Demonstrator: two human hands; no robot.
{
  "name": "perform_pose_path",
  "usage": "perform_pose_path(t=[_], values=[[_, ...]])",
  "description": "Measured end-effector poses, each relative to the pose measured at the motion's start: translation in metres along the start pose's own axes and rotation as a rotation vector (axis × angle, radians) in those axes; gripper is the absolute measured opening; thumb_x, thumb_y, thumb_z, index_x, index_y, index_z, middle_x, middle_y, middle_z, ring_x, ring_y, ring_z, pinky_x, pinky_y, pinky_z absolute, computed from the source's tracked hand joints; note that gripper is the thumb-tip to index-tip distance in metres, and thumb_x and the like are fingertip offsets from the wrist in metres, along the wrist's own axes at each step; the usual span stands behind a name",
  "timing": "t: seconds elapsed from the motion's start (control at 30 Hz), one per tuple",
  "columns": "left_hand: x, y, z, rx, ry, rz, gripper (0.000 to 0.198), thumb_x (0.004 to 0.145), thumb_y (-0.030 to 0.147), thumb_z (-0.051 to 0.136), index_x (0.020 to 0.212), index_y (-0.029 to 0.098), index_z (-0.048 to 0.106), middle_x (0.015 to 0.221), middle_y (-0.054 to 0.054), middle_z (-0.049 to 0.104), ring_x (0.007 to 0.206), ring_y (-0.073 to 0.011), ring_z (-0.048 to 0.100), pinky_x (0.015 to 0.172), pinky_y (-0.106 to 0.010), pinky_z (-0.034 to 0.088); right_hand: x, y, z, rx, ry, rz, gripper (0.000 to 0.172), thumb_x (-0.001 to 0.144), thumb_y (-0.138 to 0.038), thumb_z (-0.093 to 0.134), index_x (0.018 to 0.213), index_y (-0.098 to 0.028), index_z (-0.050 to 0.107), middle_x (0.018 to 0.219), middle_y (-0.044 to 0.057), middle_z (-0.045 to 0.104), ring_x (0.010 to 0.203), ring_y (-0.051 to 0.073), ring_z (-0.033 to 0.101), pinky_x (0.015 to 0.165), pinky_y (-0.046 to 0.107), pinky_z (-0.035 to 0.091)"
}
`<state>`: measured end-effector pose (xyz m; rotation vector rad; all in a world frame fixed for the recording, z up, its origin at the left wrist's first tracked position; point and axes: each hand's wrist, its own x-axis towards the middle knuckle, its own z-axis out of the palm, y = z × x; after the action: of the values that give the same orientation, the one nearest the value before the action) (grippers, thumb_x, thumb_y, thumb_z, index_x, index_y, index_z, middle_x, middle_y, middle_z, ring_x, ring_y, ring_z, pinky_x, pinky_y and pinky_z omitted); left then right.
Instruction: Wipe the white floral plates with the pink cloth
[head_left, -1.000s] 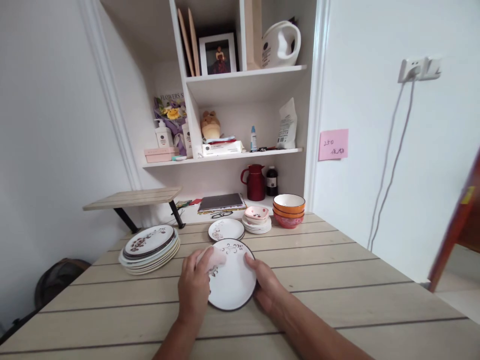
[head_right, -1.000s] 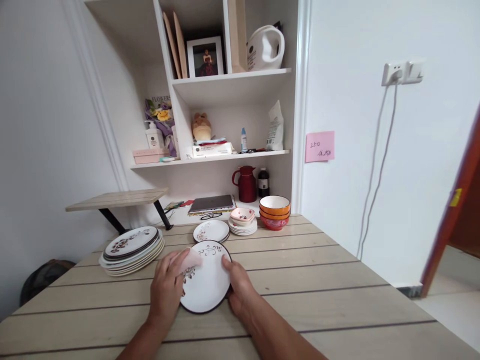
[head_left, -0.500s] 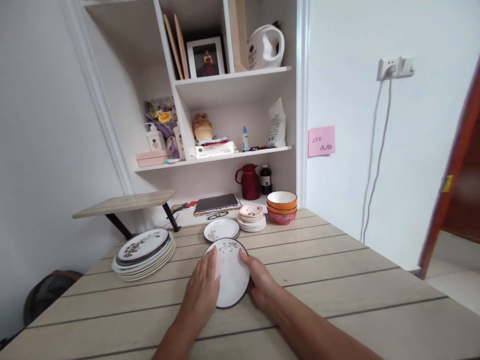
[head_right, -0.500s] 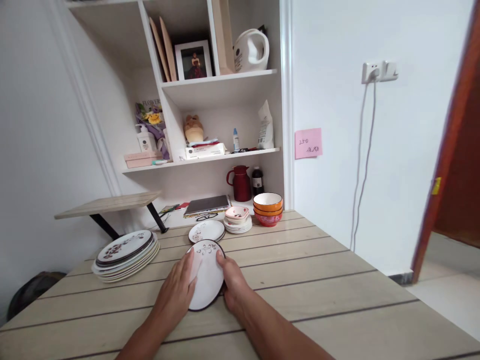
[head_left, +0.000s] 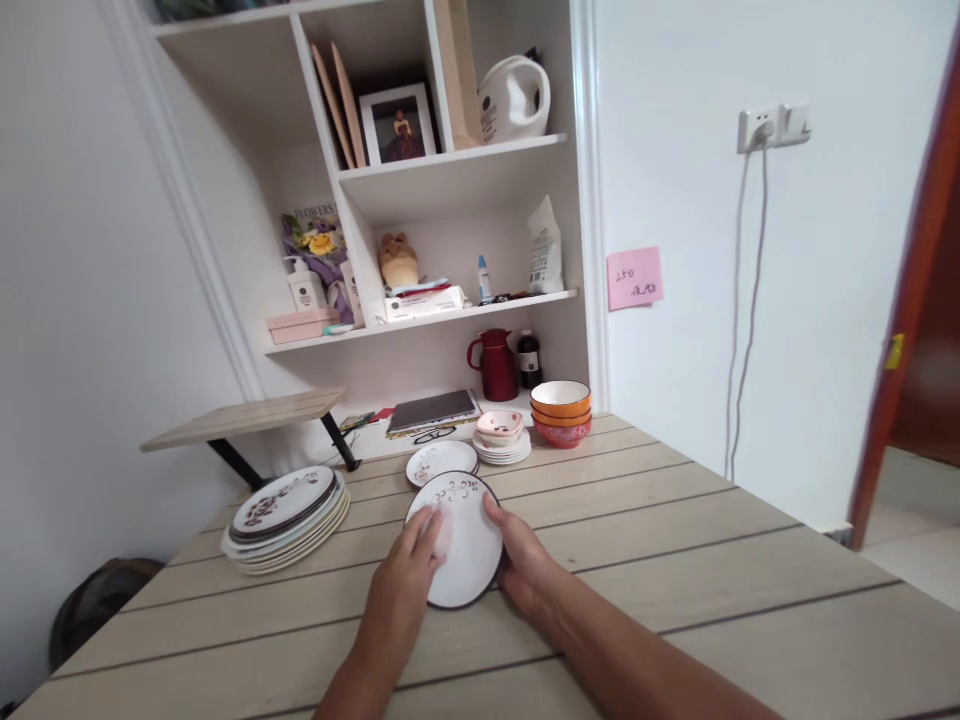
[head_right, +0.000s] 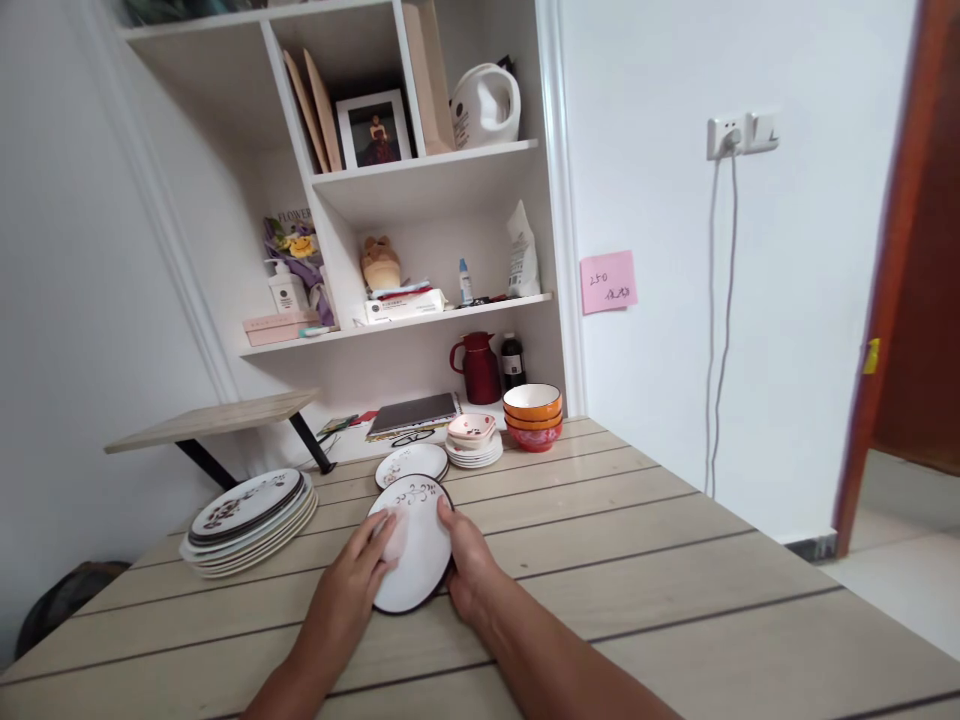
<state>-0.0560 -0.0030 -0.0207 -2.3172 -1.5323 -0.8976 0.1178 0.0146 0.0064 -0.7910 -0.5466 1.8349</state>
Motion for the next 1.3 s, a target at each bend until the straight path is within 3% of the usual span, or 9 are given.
perform_pose_path(t=[0.13, 0.33, 0.53, 0.77, 0.93, 1.13, 1.3], values=[[-0.002, -0.002, 0.002, 0.09, 0.066, 0.138, 0.055, 0.09, 0.008, 0.04, 0.141, 0.029, 0.041, 0.139, -0.003, 0.053, 0.124, -0.0168, 0.053, 0.103, -0.032, 0.047, -0.003, 0.001, 0.001, -0.021, -0.025, -0.035, 0.045, 0.084, -0.049, 0.056, 0.11, -0.013, 0.063, 0.098, 0.012, 0.074, 0.085, 0.022, 0.069, 0.082, 0.035, 0.051], [0.0, 0.014, -0.01, 0.177, 0.067, 0.377, 0.057, 0.093, 0.007, 0.035, 0.146, 0.029, 0.03, 0.145, -0.001, 0.047, 0.13, -0.0136, 0.046, 0.109, -0.029, 0.039, -0.011, 0.004, 0.006, -0.061, -0.135, -0.037, 0.05, 0.081, -0.051, 0.06, 0.107, -0.009, 0.065, 0.092, 0.012, 0.075, 0.083, 0.023, 0.069, 0.084, 0.034, 0.05], [0.008, 0.007, -0.008, 0.415, 0.323, 0.232, 0.051, 0.093, 0.009, 0.043, 0.142, 0.02, 0.039, 0.139, -0.009, 0.053, 0.123, -0.0191, 0.054, 0.101, -0.033, 0.045, -0.015, 0.013, 0.009, -0.105, -0.188, -0.034, 0.049, 0.08, -0.049, 0.063, 0.113, -0.012, 0.063, 0.098, 0.011, 0.075, 0.087, 0.023, 0.068, 0.086, 0.035, 0.048], [0.01, 0.015, -0.016, 0.525, 0.271, 0.121, 0.043, 0.093, 0.008, 0.041, 0.132, 0.023, 0.052, 0.136, -0.005, 0.056, 0.112, -0.0229, 0.059, 0.095, -0.045, 0.042, -0.013, 0.01, 0.011, -0.018, -0.136, 0.001, 0.045, 0.084, -0.041, 0.059, 0.116, -0.01, 0.062, 0.101, 0.012, 0.074, 0.09, 0.023, 0.069, 0.09, 0.035, 0.047], [0.007, 0.013, -0.011, 0.528, 0.306, 0.021, 0.045, 0.09, 0.006, 0.045, 0.13, 0.024, 0.054, 0.13, -0.006, 0.06, 0.103, -0.0247, 0.06, 0.094, -0.048, 0.04, -0.015, 0.007, 0.011, -0.055, -0.116, 0.022, 0.047, 0.086, -0.046, 0.057, 0.117, -0.011, 0.063, 0.104, 0.012, 0.074, 0.091, 0.022, 0.069, 0.09, 0.034, 0.048], [0.008, 0.001, -0.001, 0.39, 0.275, 0.139, 0.039, 0.092, 0.014, 0.047, 0.129, 0.02, 0.055, 0.128, -0.007, 0.062, 0.105, -0.0229, 0.061, 0.083, -0.038, 0.05, -0.011, 0.012, 0.006, -0.115, -0.144, -0.003, 0.052, 0.084, -0.052, 0.057, 0.121, -0.015, 0.06, 0.111, 0.01, 0.072, 0.096, 0.022, 0.067, 0.092, 0.034, 0.047], [0.013, 0.0, 0.002, 0.216, 0.249, 0.312, 0.044, 0.092, 0.012, 0.042, 0.134, 0.024, 0.05, 0.133, -0.003, 0.059, 0.119, -0.0199, 0.055, 0.095, -0.037, 0.049, -0.007, 0.015, 0.005, -0.112, -0.171, -0.038, 0.055, 0.083, -0.055, 0.057, 0.121, -0.015, 0.06, 0.11, 0.01, 0.072, 0.096, 0.022, 0.067, 0.091, 0.035, 0.047]])
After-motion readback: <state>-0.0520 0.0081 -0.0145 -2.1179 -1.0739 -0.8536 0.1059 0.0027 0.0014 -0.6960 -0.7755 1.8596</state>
